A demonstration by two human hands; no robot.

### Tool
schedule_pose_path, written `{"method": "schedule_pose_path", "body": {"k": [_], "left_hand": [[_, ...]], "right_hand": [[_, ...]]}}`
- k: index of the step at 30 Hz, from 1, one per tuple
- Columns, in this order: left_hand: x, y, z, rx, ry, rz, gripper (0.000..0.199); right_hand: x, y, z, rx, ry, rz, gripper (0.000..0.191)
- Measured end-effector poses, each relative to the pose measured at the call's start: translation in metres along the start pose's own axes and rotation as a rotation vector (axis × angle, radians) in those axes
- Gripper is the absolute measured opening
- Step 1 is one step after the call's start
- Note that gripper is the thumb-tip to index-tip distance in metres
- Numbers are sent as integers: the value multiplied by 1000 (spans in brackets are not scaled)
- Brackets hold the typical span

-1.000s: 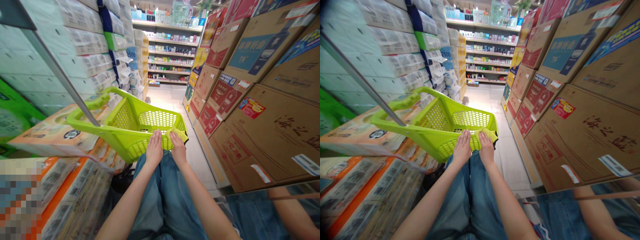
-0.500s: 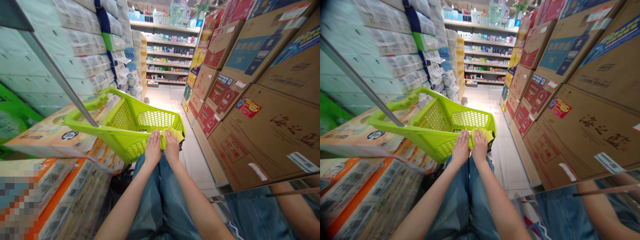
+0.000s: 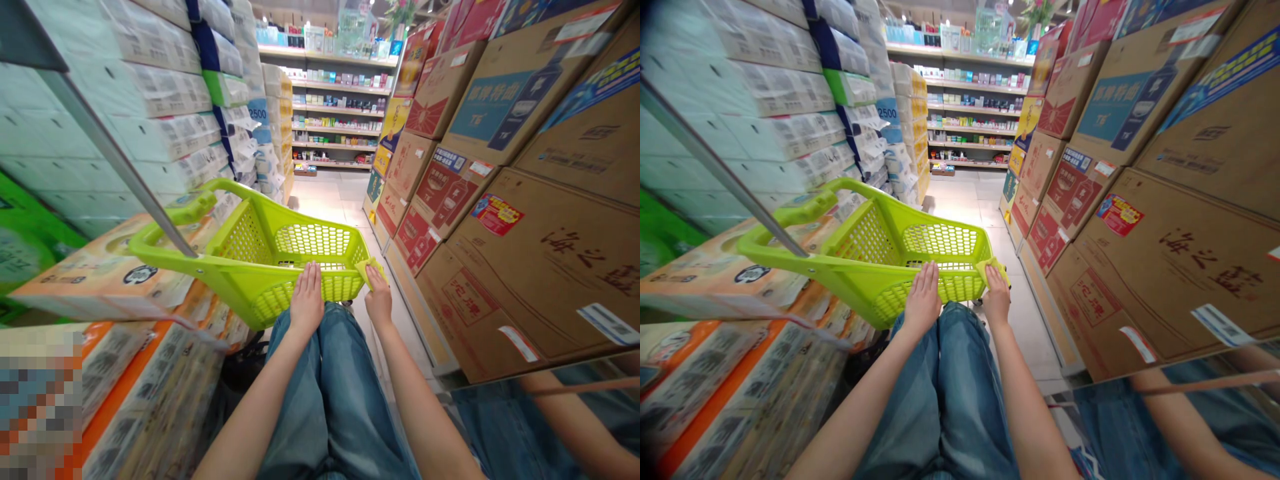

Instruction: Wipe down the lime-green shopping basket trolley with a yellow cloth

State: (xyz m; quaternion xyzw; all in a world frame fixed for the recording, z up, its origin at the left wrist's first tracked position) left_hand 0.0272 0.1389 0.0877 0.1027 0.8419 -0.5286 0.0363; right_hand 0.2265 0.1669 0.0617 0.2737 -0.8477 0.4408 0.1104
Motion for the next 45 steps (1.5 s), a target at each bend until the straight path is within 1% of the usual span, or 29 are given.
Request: {"method": "schedule_pose_path", "body": {"k": [1, 2, 4, 5, 8, 9, 11, 13, 14, 16, 20, 22, 23, 25, 26, 28, 31, 33, 35, 36, 37, 39, 41, 45], "left_hand": [[0, 0, 0, -4, 1, 3, 79], [0, 0, 0, -8, 1, 6, 79], [0, 1, 0, -10, 2, 6, 79], [0, 1, 0, -7, 2, 3, 78], [1, 1, -1, 10, -3, -10, 74], [1, 1, -1, 12, -8, -12, 73], [1, 0, 0, 9, -13, -10, 72], [1, -1, 0, 6, -10, 0, 76], [0, -1, 0, 4, -6, 5, 78], [0, -2, 1, 1, 0, 9, 80], [0, -2, 1, -4, 6, 8, 79], [0, -1, 1, -2, 6, 6, 78], [0, 0, 1, -2, 5, 6, 78], [0, 0, 0, -3, 1, 5, 78], [0, 1, 0, -6, -1, 4, 78], [0, 1, 0, -9, -5, 3, 78], [0, 2, 0, 2, -4, 2, 79], [0, 1, 0, 9, -7, -4, 76], [1, 1, 0, 9, -10, -10, 73], [1, 1, 0, 8, -11, -10, 72], [1, 1, 0, 7, -9, -7, 73], [1, 1, 0, 3, -4, 4, 78], [0, 1, 0, -6, 0, 15, 81], [0, 0, 1, -16, 3, 26, 82]], "right_hand": [[-2, 0, -2, -6, 55, 11, 79], [2, 2, -5, 0, 99, 25, 78], [23, 11, -12, 49, 116, 51, 74], [40, 18, -16, 86, 88, 58, 73], [92, 39, -22, 184, -59, 40, 70], [104, 43, -21, 199, -97, 31, 70], [114, 45, -19, 211, -152, 16, 70], [109, 41, -15, 208, -200, 4, 74], [102, 37, -13, 203, -219, -1, 76], [81, 28, -8, 179, -222, -2, 80], [27, 9, -1, 90, -114, 4, 81], [10, 4, 0, 55, -61, -5, 81], [6, 2, 0, 48, -35, -9, 80], [8, 3, -3, 58, 30, 6, 79], [14, 6, -5, 76, 60, 22, 78], [36, 13, -10, 126, 79, 56, 76], [81, 30, -16, 206, -1, 57, 73], [104, 38, -17, 231, -56, 35, 71], [115, 40, -17, 236, -101, 13, 71], [115, 40, -16, 236, -126, 1, 73], [113, 38, -14, 237, -152, -11, 75], [100, 32, -11, 235, -193, -35, 78], [76, 24, -9, 200, -191, -53, 79], [22, 7, -5, 63, -97, -88, 82]]}}
Point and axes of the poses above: each hand's wrist, its own z-axis away from the middle knuckle, its own y-axis out of the palm, x = y × z, the point moved 7 cm from there along -z, towards the middle knuckle, and after that the axes turned 10 degrees about -y, right-handed, at the moved point
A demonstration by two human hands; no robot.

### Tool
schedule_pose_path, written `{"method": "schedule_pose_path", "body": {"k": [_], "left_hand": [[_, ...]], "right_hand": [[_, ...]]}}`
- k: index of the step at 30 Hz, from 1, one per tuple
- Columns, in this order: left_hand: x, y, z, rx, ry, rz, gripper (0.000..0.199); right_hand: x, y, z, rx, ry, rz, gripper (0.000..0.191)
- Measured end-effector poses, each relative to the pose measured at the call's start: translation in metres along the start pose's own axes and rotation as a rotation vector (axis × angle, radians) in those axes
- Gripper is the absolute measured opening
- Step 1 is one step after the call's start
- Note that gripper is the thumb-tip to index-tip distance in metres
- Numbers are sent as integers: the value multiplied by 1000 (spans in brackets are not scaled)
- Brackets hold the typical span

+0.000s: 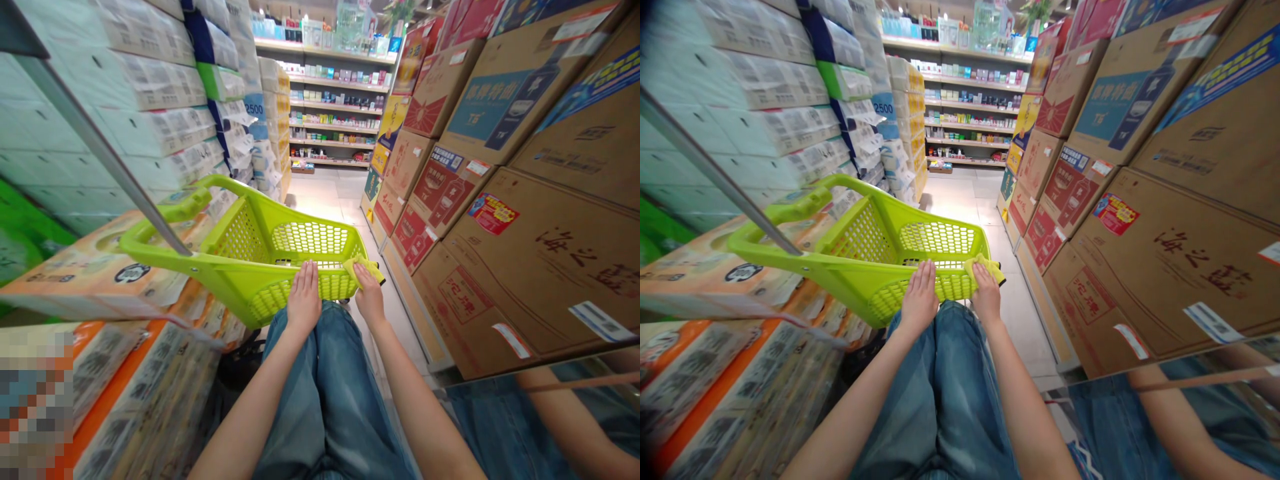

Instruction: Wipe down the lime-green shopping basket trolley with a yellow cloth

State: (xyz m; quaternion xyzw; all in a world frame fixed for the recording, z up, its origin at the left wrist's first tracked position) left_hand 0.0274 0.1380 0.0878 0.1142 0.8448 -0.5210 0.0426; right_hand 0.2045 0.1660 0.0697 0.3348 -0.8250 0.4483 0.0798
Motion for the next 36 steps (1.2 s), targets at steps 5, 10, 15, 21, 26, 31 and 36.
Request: {"method": "schedule_pose_path", "body": {"k": [5, 10, 15, 21, 26, 31, 36], "left_hand": [[-1, 0, 0, -1, -7, -1, 82], [0, 1, -1, 2, -6, 3, 82], [0, -1, -2, 19, -16, 7, 77], [-1, 0, 0, 9, -4, 8, 82], [-1, 0, 0, -5, -8, -2, 78], [-1, 0, 0, -12, -4, -1, 78], [-1, 1, 0, -3, -1, -19, 80]], "right_hand": [[-16, -3, 0, -40, 120, 4, 84], [39, 23, -14, 54, 94, 69, 77], [79, 42, -23, 143, -34, 28, 77], [39, 19, -8, 58, -54, -15, 82], [-13, -4, 6, -50, 57, -26, 81], [-12, -1, 1, -74, 203, 58, 79], [53, 33, -16, 57, 79, 83, 75]]}}
Point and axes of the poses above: each hand's wrist, its own z-axis away from the middle knuckle, its own y-axis out of the palm, x = y × z, the point moved 7 cm from there along -z, towards the middle knuckle, and after that the axes turned 10 degrees about -y, right-handed, at the moved point
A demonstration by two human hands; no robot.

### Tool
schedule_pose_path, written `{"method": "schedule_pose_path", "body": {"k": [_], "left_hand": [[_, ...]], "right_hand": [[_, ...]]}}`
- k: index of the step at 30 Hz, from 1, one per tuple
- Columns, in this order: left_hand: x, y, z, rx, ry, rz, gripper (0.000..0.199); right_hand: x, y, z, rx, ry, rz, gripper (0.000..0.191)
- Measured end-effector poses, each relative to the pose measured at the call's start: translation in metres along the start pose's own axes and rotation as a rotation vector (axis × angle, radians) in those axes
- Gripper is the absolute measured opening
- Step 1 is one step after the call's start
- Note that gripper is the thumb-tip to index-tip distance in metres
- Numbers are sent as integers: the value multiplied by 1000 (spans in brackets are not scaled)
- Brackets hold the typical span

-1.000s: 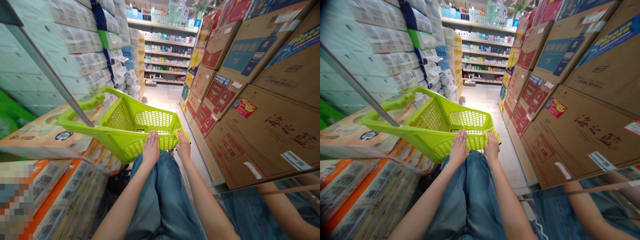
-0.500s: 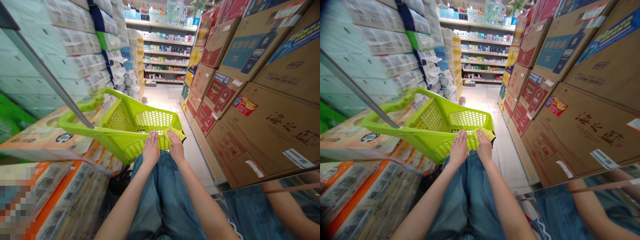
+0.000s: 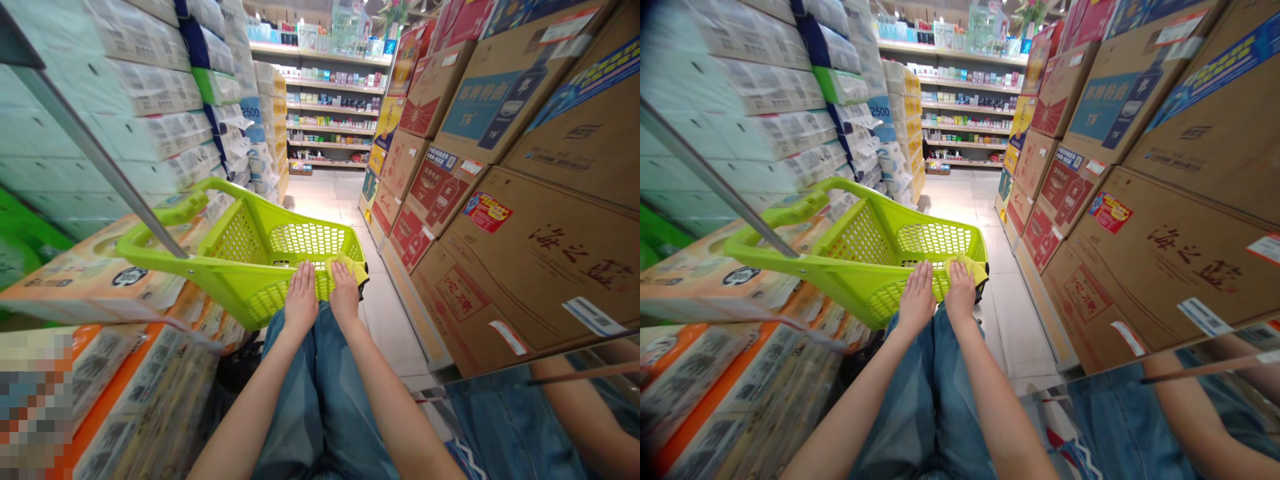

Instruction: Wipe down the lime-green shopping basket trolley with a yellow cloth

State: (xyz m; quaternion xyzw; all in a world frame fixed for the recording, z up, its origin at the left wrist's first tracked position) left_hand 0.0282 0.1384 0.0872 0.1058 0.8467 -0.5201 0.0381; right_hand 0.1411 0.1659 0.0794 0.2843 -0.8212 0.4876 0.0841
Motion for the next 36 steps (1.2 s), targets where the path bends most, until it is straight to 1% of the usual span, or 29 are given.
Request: {"method": "schedule_pose_path", "body": {"k": [2, 3, 4, 6, 8, 10, 14, 16, 17, 19, 21, 24, 25, 27, 28, 29, 31, 33, 36], "left_hand": [[1, 0, 0, 7, -8, -19, 76], [1, 0, -1, 9, -13, -29, 73], [1, 0, -1, 14, -15, -37, 72], [1, 0, -1, 30, -16, -45, 73], [0, 0, -1, 46, -13, -46, 77], [-1, 0, -1, 49, -11, -44, 79], [-1, 0, -1, 33, -7, -40, 79], [-1, 1, -1, 26, -8, -35, 79], [-1, 2, -1, 21, -7, -32, 79], [-1, 2, -1, 9, -4, -23, 79], [-1, 1, -1, 4, -4, -20, 80], [-1, 1, -1, 18, -5, -33, 77], [0, 1, -1, 24, -7, -38, 75], [0, 1, -1, 31, -11, -41, 73], [1, 1, -1, 33, -10, -37, 74], [1, 1, -1, 34, -8, -28, 77], [1, 0, 0, 30, 0, -8, 83], [0, 0, 0, 19, 4, 4, 85], [0, 0, 0, 8, 2, 4, 83]], "right_hand": [[23, 7, -3, 30, -70, -13, 73], [30, 8, -4, 38, -96, -18, 72], [33, 9, -3, 45, -119, -23, 72], [31, 7, -1, 56, -163, -29, 74], [16, 1, 4, 48, -187, -30, 77], [-8, -8, 10, 11, -163, -26, 79], [-64, -28, 20, -53, -16, -22, 79], [-79, -34, 21, -58, 62, -18, 79], [-81, -35, 21, -58, 100, -10, 79], [-72, -31, 18, -45, 152, 15, 78], [-47, -21, 12, -12, 140, 32, 78], [5, 0, 4, 52, 8, 3, 77], [19, 4, 3, 63, -32, -13, 76], [35, 9, 2, 76, -82, -37, 76], [37, 8, 3, 80, -95, -43, 76], [34, 6, 4, 81, -102, -46, 77], [18, -1, 7, 72, -107, -46, 79], [-9, -11, 12, 39, -84, -38, 80], [-54, -26, 21, -33, -13, -27, 81]]}}
Point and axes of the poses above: each hand's wrist, its own z-axis away from the middle knuckle, its own y-axis out of the palm, x = y × z, the point moved 7 cm from there along -z, towards the middle knuckle, and after that the axes turned 10 degrees about -y, right-handed, at the moved point
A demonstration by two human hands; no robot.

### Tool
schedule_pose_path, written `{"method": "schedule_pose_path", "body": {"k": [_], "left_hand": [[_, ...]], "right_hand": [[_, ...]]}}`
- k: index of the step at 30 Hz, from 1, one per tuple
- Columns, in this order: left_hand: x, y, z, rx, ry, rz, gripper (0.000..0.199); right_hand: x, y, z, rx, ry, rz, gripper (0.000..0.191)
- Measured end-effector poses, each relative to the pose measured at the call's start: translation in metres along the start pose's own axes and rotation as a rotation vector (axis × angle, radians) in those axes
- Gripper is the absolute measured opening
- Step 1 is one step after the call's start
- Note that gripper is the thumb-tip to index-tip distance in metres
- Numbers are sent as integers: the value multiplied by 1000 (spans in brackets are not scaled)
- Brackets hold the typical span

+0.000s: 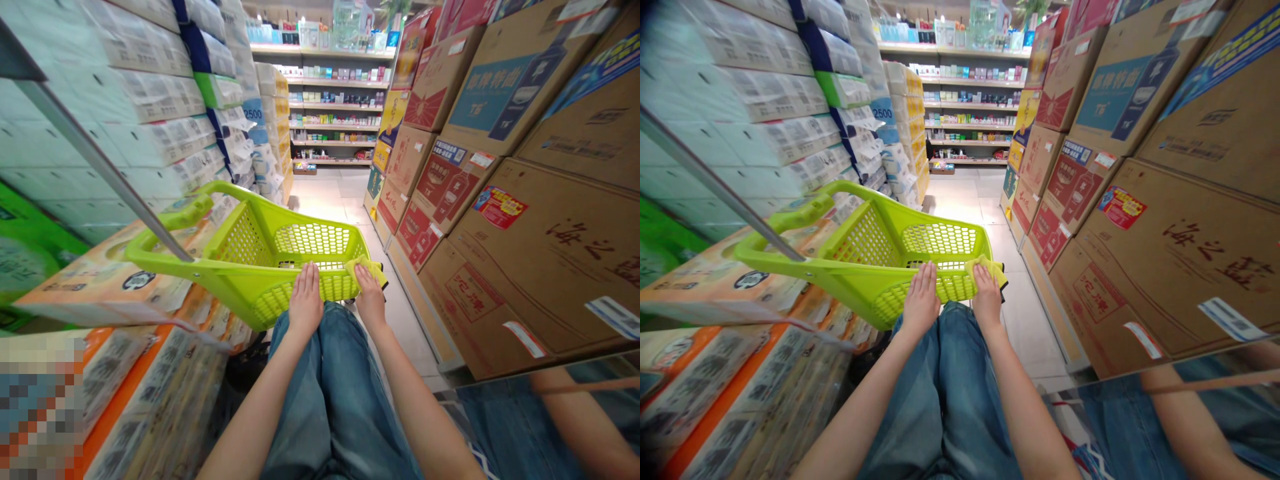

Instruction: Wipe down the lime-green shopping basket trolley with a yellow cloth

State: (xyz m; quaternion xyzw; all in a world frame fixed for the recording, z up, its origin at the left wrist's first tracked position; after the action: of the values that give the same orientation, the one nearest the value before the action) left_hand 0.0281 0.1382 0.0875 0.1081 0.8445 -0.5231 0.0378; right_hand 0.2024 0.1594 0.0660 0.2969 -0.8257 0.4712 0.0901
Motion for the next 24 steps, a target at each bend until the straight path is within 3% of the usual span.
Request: {"method": "schedule_pose_path", "body": {"k": [3, 5, 8, 12, 15, 19, 24], "left_hand": [[-1, 0, 0, 4, -2, -6, 82], [-1, 1, -1, 0, -4, -6, 81], [-1, 1, -1, -5, -4, -4, 80], [1, 2, -1, 13, -7, -10, 73], [2, 1, -1, 19, -6, -5, 72], [1, 0, 0, 28, 1, 4, 81], [0, -2, 0, 22, 4, 5, 84]], "right_hand": [[-29, -11, 4, -66, 94, -1, 83], [-30, -10, 3, -80, 164, 2, 82], [4, 5, -6, -38, 167, 19, 78], [73, 35, -17, 74, -18, -2, 74], [90, 41, -16, 100, -93, -11, 74], [70, 28, -8, 94, -162, -2, 78], [12, 3, 4, 3, -64, 51, 81]]}}
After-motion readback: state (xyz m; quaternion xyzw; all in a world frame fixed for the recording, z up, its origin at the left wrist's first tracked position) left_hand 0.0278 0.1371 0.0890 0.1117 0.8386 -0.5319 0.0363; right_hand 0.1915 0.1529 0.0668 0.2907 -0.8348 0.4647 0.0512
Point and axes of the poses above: each hand's wrist, its own z-axis away from the middle knuckle, its own y-axis out of the palm, x = y × z, the point moved 7 cm from there along -z, towards the middle knuckle, and after that the axes turned 10 degrees about -y, right-handed, at the moved point
